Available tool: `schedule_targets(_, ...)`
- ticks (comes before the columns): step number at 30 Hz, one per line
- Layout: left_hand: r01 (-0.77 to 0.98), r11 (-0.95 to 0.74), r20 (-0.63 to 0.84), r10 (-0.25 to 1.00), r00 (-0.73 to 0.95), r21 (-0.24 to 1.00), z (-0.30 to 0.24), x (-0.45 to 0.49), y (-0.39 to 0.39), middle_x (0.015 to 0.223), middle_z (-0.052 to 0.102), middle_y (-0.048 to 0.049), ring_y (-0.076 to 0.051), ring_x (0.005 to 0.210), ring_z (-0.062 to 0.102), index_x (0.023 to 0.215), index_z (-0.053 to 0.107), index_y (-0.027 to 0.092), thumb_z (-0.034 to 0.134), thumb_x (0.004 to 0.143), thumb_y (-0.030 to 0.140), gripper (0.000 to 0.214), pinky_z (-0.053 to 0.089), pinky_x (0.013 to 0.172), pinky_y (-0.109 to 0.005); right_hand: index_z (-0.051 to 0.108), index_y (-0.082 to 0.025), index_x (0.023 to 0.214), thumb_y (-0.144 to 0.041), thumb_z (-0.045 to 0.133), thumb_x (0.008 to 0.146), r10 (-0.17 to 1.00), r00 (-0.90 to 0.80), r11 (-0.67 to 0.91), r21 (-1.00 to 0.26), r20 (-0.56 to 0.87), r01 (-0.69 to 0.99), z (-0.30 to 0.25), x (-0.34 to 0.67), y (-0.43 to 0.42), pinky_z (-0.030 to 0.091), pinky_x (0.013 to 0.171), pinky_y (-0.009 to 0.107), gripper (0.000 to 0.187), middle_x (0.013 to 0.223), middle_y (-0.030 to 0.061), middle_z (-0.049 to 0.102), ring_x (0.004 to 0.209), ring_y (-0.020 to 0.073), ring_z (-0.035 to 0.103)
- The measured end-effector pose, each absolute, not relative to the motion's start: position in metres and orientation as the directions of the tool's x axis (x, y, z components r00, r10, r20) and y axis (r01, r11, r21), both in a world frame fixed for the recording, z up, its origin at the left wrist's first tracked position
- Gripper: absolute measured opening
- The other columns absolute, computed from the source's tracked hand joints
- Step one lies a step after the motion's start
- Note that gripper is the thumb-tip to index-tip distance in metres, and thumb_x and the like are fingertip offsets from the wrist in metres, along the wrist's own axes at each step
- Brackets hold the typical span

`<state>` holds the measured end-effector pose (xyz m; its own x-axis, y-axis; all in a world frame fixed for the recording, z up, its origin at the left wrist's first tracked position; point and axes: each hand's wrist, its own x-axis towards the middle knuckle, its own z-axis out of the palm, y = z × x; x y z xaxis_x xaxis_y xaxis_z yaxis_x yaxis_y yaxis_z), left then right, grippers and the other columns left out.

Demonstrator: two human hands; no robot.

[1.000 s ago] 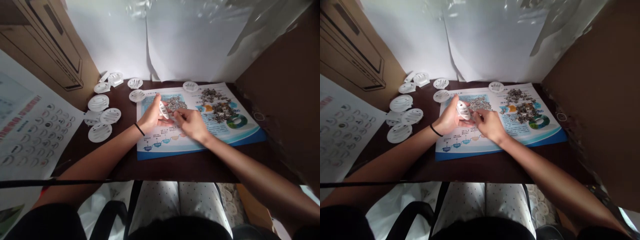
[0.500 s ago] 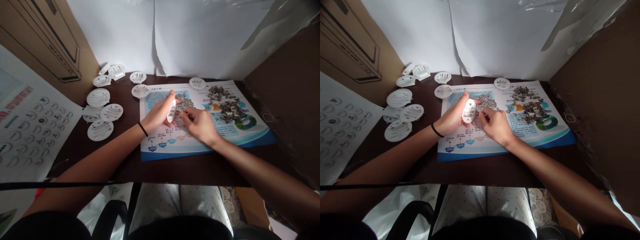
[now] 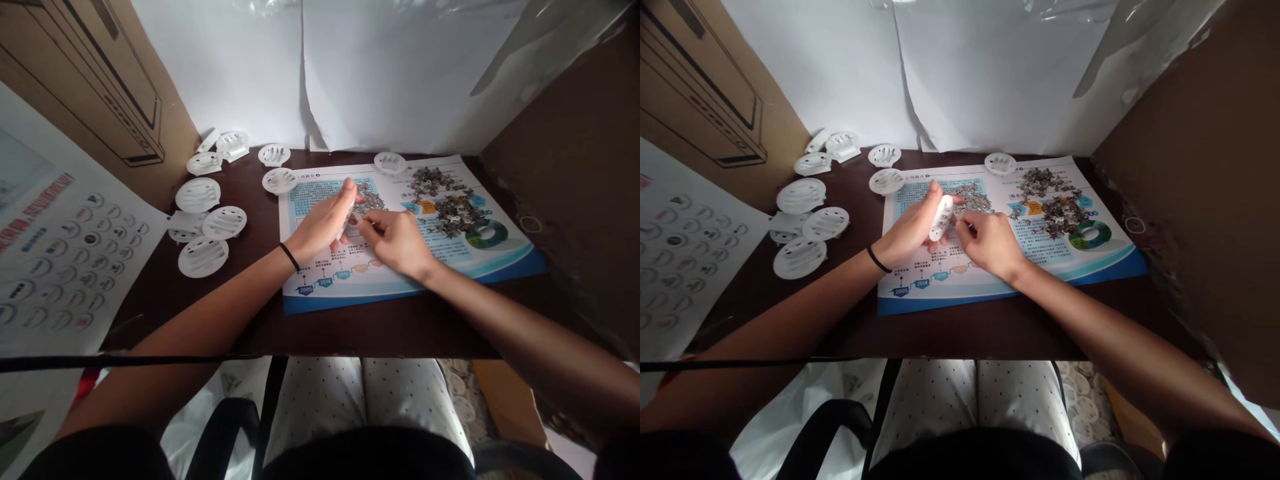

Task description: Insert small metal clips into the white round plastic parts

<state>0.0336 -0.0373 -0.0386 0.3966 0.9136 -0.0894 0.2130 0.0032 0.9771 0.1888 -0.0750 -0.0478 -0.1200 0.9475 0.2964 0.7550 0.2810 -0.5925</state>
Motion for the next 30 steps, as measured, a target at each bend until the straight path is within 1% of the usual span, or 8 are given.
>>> schedule_targets(3,0.209,-0.008,-0.076,0.916,0.393,0.978,-0.036,0.035,-0.039,0.057,0.06,-0.0045,-0.012,0.042,0.055,0.108,0.072,0.015,0.03,0.09,0.074,0.075,0.038,0.038,-0.022,0.036,-0.024,0.056,-0.029,0.045,0.084,0.952,-0.118,0.272,-0.603,0.282,0.75,-0.047,0.189,-0.075,0.033,0.055,0.031,0.03,0.046,-0.003,0.042,0.047,0.0116,0.038)
schedule_targets(6,0.252,-0.011,-0.102,0.897,0.43,0.968,-0.036,0.034,-0.039,0.058,0.059,-0.0044,-0.012,0.042,0.053,0.114,0.071,0.015,0.026,0.09,0.074,0.077,0.04,0.041,-0.022,0.035,-0.025,0.055,-0.028,0.045,0.084,0.957,-0.12,0.262,-0.612,0.263,0.746,-0.046,0.189,-0.075,0.033,0.056,0.031,0.03,0.046,-0.0035,0.039,0.047,0.0118,0.037)
schedule_targets(9,0.242,-0.011,-0.1,0.892,0.44,0.97,-0.039,0.033,-0.039,0.074,0.065,-0.0077,-0.012,0.046,0.055,0.12,0.069,0.017,0.026,0.09,0.074,0.077,0.04,0.041,-0.023,0.035,-0.025,0.055,-0.026,0.045,0.083,0.961,-0.113,0.249,-0.619,0.252,0.745,-0.045,0.189,-0.075,0.033,0.057,0.032,0.03,0.047,-0.0035,0.039,0.048,0.0122,0.038)
schedule_targets(12,0.18,0.004,-0.081,0.902,0.424,0.984,-0.044,0.035,-0.038,0.088,0.068,-0.0109,-0.014,0.056,0.061,0.119,0.069,0.018,0.033,0.089,0.074,0.073,0.043,0.043,-0.023,0.036,-0.024,0.056,-0.023,0.046,0.083,0.961,-0.107,0.246,-0.617,0.253,0.747,-0.046,0.188,-0.074,0.034,0.058,0.032,0.029,0.048,-0.003,0.041,0.05,0.0128,0.04)
schedule_targets(17,0.086,0.04,-0.066,0.946,0.318,0.995,-0.051,0.039,-0.035,0.081,0.065,-0.0065,-0.012,0.064,0.063,0.108,0.068,0.018,0.042,0.088,0.073,0.064,0.054,0.054,-0.02,0.039,-0.023,0.056,-0.02,0.047,0.083,0.964,-0.109,0.242,-0.628,0.243,0.74,-0.046,0.189,-0.074,0.034,0.061,0.032,0.028,0.05,-0.0023,0.044,0.053,0.0127,0.042)
schedule_targets(21,0.113,0.106,-0.136,0.94,0.311,0.988,-0.05,0.038,-0.036,0.093,0.062,-0.0082,-0.013,0.063,0.064,0.11,0.062,0.018,0.034,0.088,0.075,0.067,0.057,0.053,-0.026,0.042,-0.022,0.058,-0.021,0.047,0.084,0.965,-0.147,0.254,-0.624,0.219,0.739,-0.047,0.19,-0.074,0.033,0.06,0.031,0.027,0.051,-0.0025,0.045,0.052,0.0121,0.04)
schedule_targets(24,0.156,0.104,-0.151,0.932,0.33,0.982,-0.047,0.037,-0.037,0.101,0.06,-0.0098,-0.015,0.064,0.066,0.11,0.058,0.019,0.034,0.087,0.077,0.067,0.058,0.05,-0.031,0.047,-0.022,0.06,-0.023,0.046,0.086,0.961,-0.185,0.272,-0.603,0.204,0.749,-0.048,0.19,-0.074,0.032,0.059,0.03,0.026,0.051,-0.0024,0.045,0.051,0.0119,0.038)
schedule_targets(30,0.152,0.112,-0.155,0.939,0.306,0.982,-0.051,0.037,-0.034,0.104,0.062,-0.0106,-0.016,0.06,0.065,0.106,0.06,0.02,0.034,0.087,0.077,0.066,0.056,0.049,-0.032,0.057,-0.02,0.066,-0.022,0.044,0.087,0.962,-0.204,0.272,-0.55,0.183,0.79,-0.048,0.187,-0.073,0.032,0.059,0.031,0.025,0.054,-0.0002,0.048,0.051,0.0127,0.039)
